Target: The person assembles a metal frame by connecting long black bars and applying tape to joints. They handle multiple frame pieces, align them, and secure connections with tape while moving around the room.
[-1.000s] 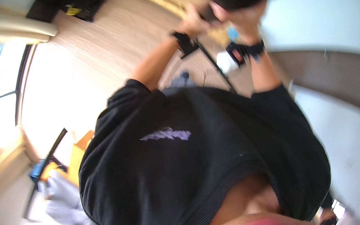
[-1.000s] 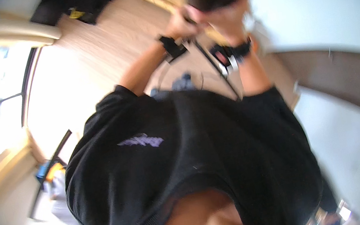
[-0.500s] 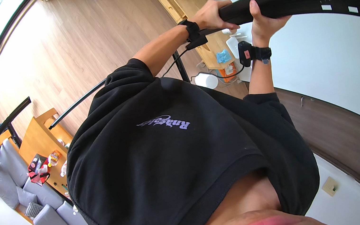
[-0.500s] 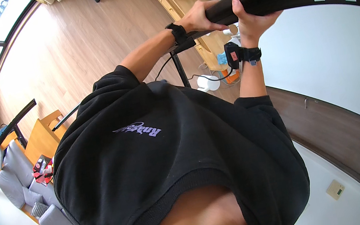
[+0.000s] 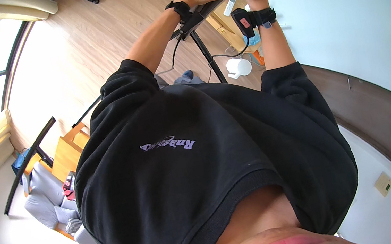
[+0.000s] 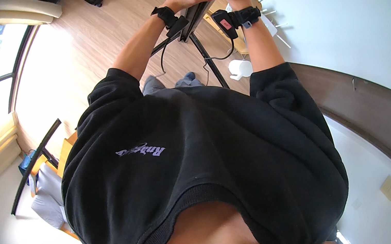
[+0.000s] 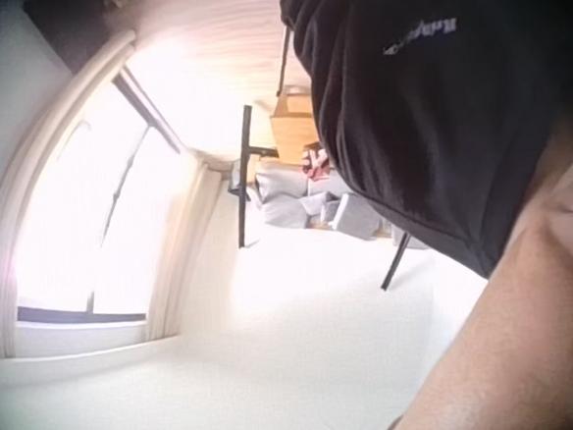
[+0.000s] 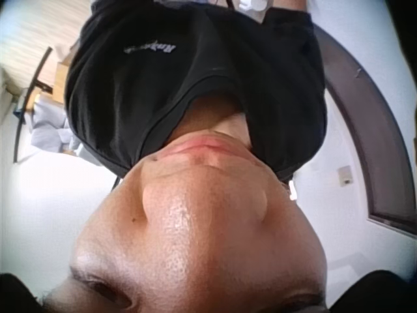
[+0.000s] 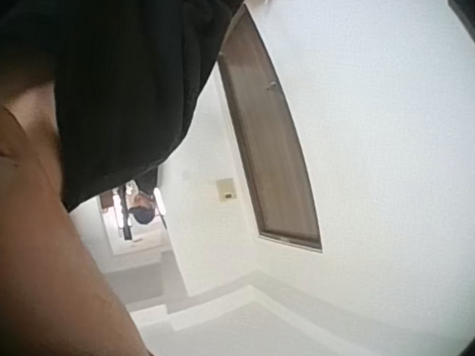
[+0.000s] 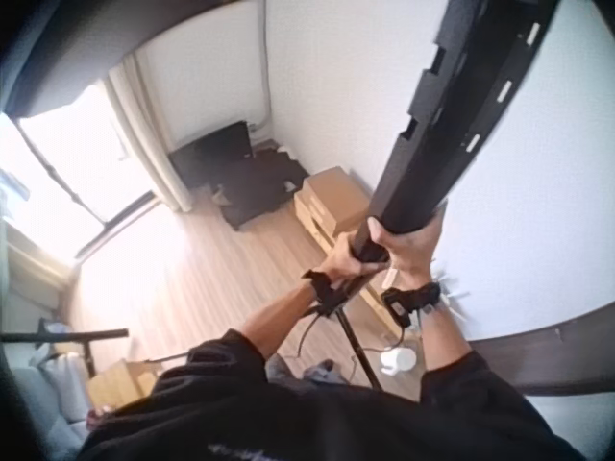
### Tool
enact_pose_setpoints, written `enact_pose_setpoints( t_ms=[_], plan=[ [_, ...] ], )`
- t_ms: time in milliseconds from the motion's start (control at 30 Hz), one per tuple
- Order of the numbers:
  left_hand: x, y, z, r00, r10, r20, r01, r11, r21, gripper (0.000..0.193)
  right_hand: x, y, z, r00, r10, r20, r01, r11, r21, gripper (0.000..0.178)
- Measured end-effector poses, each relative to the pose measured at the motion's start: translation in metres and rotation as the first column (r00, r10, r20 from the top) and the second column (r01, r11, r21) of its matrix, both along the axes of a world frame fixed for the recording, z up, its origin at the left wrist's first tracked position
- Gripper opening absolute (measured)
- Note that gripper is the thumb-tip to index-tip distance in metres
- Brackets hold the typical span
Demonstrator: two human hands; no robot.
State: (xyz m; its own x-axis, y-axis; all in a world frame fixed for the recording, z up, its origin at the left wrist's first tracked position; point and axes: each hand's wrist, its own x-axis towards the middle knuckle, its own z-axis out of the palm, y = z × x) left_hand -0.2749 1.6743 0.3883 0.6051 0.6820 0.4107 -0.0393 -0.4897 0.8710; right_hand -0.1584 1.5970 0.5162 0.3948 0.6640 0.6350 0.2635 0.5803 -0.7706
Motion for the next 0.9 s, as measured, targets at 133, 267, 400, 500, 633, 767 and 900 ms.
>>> enact_pose_setpoints(
  t_ms=[133,267,400,500,633,767,900],
  plan=[
    [0.013,0.006,-0.008,0.999,-0.02,0.029,0.02,1.0,-0.003,0.062,0.011,0.005,-0.002,0.996,-0.066,0.055,0.062,0.995,0.072,0.086],
    [0.026,0.014,-0.01,0.992,-0.106,0.066,0.11,0.992,-0.06,0.057,0.016,0.006,-0.003,0.986,-0.154,0.069,0.152,0.987,0.044,0.084],
    [0.043,0.024,-0.01,0.971,-0.217,0.105,0.223,0.973,-0.053,0.052,0.026,0.003,-0.001,0.973,-0.228,0.043,0.228,0.974,-0.001,0.083],
    [0.054,0.03,-0.017,0.954,-0.281,0.105,0.288,0.955,-0.065,0.055,0.032,-0.001,0.002,0.926,-0.353,0.137,0.351,0.936,0.036,0.085],
    [0.068,0.044,-0.035,0.931,-0.353,0.093,0.356,0.934,-0.019,0.054,0.03,-0.003,0.002,0.964,-0.26,-0.056,0.258,0.965,-0.044,0.083],
    [0.079,0.051,-0.043,0.878,-0.472,0.083,0.477,0.878,-0.047,0.061,0.035,-0.001,-0.001,0.978,-0.13,-0.165,0.119,0.99,-0.074,0.088],
    [0.085,0.04,-0.026,0.832,-0.393,0.393,0.531,0.769,-0.356,0.032,0.052,0.005,0.006,0.873,-0.432,0.227,0.446,0.895,-0.01,0.094]
  ],
)
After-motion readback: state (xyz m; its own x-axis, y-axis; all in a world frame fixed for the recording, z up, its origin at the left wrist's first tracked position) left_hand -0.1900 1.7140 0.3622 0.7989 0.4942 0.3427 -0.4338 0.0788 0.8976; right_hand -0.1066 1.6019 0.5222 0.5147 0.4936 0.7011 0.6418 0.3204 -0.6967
